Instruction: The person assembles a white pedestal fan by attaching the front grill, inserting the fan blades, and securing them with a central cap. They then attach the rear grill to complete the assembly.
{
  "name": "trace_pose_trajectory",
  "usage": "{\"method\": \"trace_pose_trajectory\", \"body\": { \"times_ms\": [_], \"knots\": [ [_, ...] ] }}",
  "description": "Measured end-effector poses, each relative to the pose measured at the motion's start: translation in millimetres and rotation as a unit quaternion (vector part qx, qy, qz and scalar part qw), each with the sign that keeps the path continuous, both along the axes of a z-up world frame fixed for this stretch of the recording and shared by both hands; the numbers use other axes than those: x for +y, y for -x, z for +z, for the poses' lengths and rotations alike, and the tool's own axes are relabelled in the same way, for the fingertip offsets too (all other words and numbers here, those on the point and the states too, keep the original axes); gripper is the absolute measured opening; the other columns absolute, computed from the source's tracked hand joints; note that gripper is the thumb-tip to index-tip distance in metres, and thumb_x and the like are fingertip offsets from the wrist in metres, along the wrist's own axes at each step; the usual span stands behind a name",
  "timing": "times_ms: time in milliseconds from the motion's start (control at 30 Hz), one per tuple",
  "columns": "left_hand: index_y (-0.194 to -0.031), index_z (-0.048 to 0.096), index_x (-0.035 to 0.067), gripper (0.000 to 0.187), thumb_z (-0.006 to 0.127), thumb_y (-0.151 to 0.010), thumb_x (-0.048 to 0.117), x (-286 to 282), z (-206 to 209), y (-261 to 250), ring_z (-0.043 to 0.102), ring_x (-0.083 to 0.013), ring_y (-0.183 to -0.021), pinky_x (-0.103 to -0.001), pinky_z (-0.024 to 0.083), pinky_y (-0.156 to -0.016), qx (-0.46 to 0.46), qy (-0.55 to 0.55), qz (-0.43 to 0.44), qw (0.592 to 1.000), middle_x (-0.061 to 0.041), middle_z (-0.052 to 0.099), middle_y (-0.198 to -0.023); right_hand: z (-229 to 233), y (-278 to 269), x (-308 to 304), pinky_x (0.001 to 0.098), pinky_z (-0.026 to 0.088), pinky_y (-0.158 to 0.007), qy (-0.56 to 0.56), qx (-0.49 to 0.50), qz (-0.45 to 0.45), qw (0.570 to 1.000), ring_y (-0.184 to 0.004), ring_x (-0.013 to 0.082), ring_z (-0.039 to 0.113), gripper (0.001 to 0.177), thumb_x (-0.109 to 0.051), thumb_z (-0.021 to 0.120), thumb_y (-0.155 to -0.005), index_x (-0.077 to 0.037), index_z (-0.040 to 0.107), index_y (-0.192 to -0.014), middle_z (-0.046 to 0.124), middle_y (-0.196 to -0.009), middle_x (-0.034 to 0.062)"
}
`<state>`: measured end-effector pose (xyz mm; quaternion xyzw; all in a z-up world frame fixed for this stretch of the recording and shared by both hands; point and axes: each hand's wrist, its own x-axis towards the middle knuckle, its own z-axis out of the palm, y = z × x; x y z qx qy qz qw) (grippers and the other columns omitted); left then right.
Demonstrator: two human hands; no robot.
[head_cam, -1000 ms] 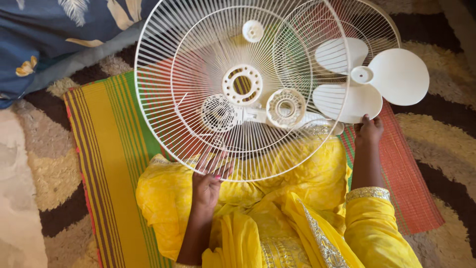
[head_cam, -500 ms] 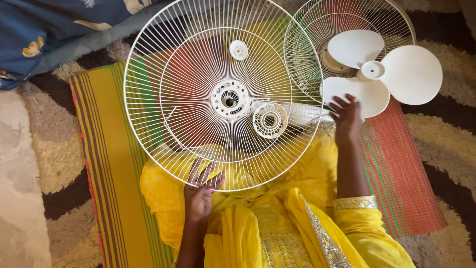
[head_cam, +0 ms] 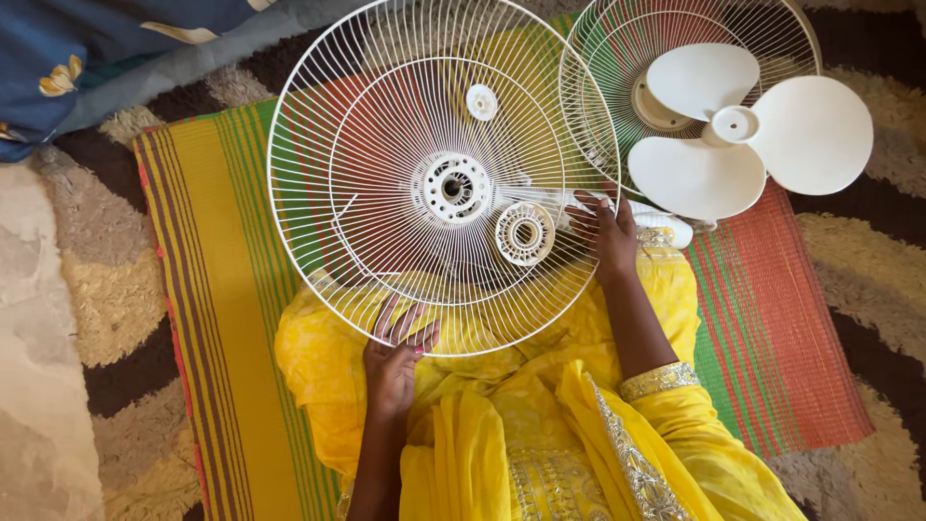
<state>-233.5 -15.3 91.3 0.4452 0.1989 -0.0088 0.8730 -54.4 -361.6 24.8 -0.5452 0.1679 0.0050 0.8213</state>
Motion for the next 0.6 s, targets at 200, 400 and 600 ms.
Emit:
{"method": "trace_pose_trajectory", "body": {
  "times_ms": [200,400,600],
  "knots": [
    [-0.155,0.033,-0.003,0.085,0.047,-0.071,-0.013,1,-1,-8,0.065,-0.0483,-0.117,-0.052,0.059,-0.096,0.011,0.007,0.006,1.0,-0.036,0.048,-0.148,-13,-2,1,0.04,0.061,-0.09,-0.007,-0.018,0.003,1.0,-0.112,0.0278,0.072,0.04,-0.019,0.045,-0.112,-0.013,0.044,-0.152,0.068,-0.132,0.0144],
    [-0.151,0.038,-0.007,0.082,0.047,-0.07,-0.014,3,-1,-17,0.065,-0.0419,-0.121,-0.052,0.061,-0.094,0.004,-0.032,0.027,0.999,-0.034,0.051,-0.147,-18,-5,7,0.0394,0.062,-0.09,-0.012,-0.01,0.007,1.0,-0.111,0.0266,0.072,0.041,-0.018,0.049,-0.11,-0.013,0.044,-0.15,0.069,-0.131,0.014],
    [-0.152,0.04,-0.003,0.082,0.047,-0.07,-0.012,5,-6,-18,0.07,-0.0413,-0.108,-0.046,0.061,-0.089,0.048,-0.049,0.024,0.997,-0.033,0.055,-0.143,-22,-8,12,0.0384,0.063,-0.089,0.002,-0.003,0.003,1.0,-0.109,0.026,0.073,0.038,-0.017,0.052,-0.109,-0.009,0.046,-0.146,0.07,-0.13,0.0136]
  ]
}}
